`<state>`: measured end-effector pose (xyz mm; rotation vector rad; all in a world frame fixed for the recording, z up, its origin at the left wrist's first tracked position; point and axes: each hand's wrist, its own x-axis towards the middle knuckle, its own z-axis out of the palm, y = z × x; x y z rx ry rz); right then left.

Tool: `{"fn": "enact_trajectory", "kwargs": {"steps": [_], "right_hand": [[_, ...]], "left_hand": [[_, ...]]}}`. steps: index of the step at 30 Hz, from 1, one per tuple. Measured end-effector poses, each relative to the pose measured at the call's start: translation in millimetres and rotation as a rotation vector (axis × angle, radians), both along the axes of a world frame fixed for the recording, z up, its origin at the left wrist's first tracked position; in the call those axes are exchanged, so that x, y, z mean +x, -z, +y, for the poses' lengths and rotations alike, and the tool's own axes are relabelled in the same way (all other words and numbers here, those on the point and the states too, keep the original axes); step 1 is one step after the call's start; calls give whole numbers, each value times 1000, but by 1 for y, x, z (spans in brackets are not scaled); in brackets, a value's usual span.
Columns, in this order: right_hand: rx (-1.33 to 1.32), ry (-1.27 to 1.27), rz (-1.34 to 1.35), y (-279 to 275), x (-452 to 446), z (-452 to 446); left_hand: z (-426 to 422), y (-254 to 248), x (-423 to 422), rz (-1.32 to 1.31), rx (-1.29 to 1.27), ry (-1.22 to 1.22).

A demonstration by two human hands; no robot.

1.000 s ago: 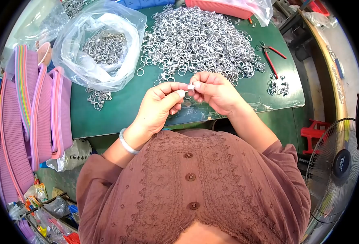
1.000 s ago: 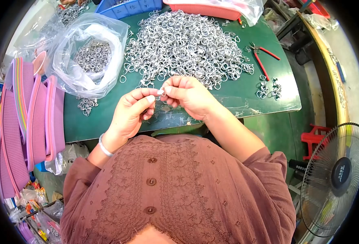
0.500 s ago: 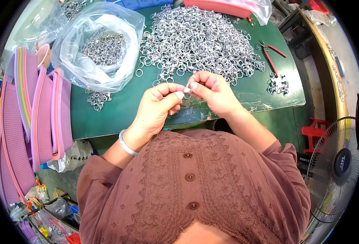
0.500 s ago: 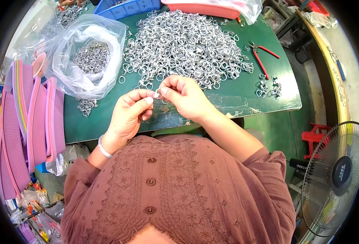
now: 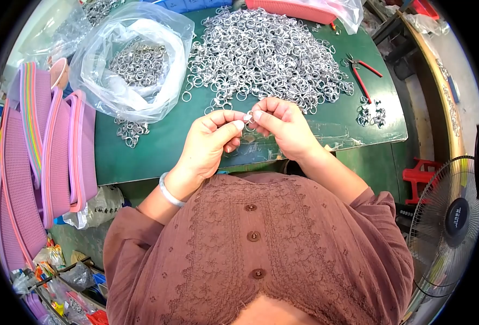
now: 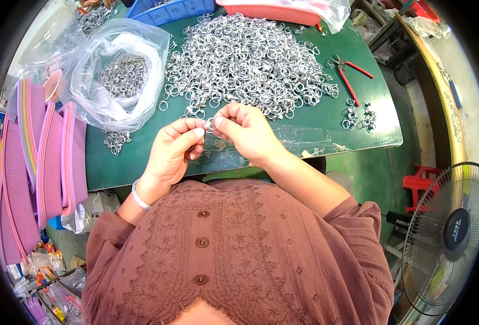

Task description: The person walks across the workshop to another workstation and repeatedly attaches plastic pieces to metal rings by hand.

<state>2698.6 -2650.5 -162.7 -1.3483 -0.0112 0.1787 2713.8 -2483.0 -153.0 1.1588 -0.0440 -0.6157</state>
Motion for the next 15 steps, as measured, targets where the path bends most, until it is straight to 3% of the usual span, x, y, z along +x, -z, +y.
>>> {"fn": "enact_trajectory", "kwargs": {"steps": [15], "right_hand": [[35, 109, -48, 4, -5, 10]], "left_hand": [[-1, 5, 1, -21, 17, -50]]}}
